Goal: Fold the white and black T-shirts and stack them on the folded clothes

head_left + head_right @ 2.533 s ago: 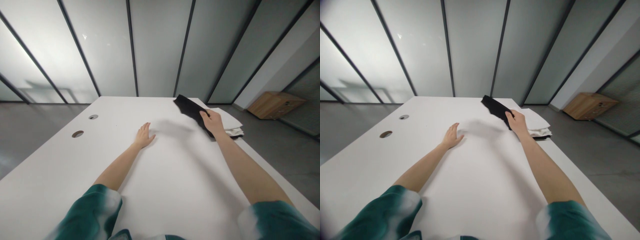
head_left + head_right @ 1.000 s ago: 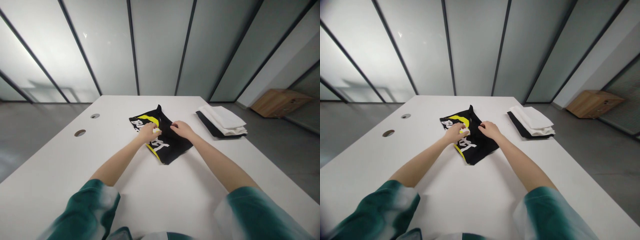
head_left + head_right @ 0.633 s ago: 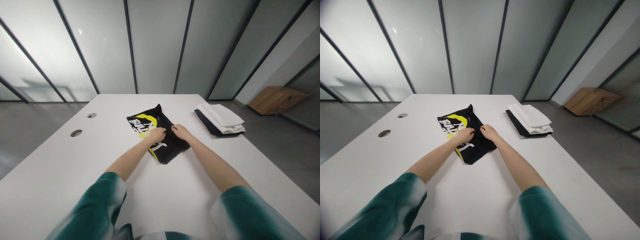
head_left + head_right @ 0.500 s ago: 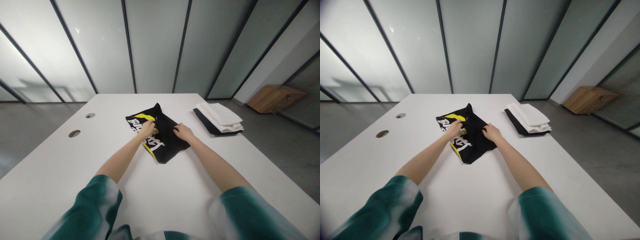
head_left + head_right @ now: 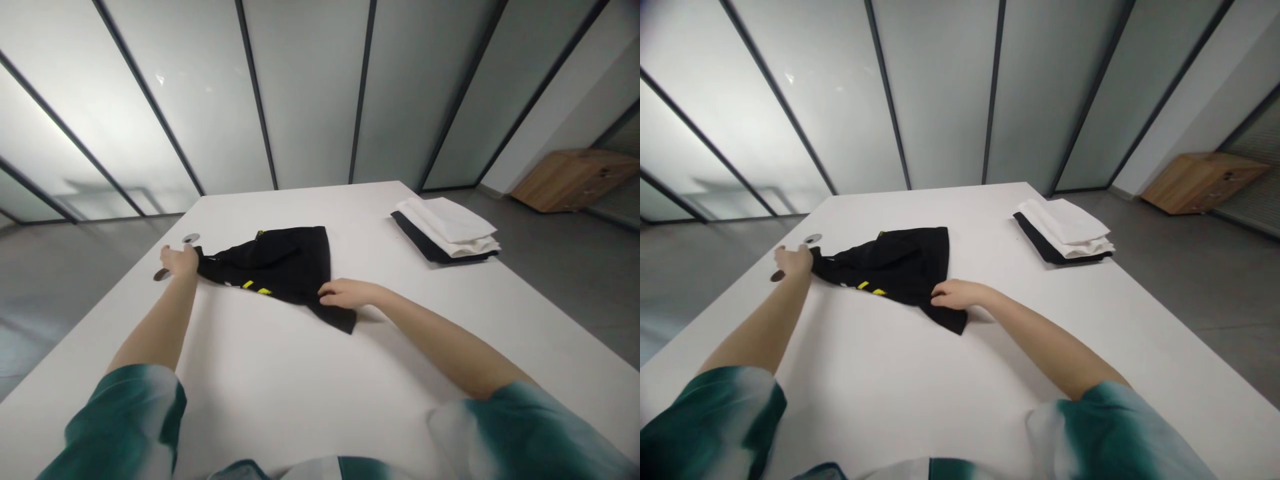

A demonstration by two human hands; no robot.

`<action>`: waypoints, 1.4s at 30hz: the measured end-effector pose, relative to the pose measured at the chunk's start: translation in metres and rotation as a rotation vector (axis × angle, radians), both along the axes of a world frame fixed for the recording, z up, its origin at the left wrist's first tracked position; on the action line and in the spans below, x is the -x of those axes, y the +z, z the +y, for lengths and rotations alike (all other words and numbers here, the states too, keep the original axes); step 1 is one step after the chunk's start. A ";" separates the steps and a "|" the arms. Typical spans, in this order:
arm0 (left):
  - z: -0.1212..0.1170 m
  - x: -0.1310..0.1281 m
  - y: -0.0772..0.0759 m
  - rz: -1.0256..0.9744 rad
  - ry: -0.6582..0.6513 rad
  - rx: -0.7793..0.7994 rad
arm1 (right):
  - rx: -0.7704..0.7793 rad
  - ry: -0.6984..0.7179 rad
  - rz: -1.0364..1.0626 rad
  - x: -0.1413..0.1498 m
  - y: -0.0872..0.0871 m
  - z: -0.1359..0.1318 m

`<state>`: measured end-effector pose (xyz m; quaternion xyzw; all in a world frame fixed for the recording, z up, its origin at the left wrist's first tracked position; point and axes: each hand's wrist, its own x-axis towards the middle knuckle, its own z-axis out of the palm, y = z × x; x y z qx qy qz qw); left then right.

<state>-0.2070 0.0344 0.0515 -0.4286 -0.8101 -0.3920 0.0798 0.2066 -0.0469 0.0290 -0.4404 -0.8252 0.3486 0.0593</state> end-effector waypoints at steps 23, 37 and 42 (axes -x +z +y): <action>0.024 -0.177 -0.027 0.642 -0.968 0.679 | 0.011 -0.586 0.650 -0.047 -0.049 0.029; -0.051 -0.157 -0.044 0.544 -0.876 0.678 | -0.133 -0.501 0.506 -0.050 -0.051 0.023; -0.023 -0.049 -0.027 0.444 -0.635 0.750 | -0.176 -0.466 0.451 -0.050 -0.052 0.023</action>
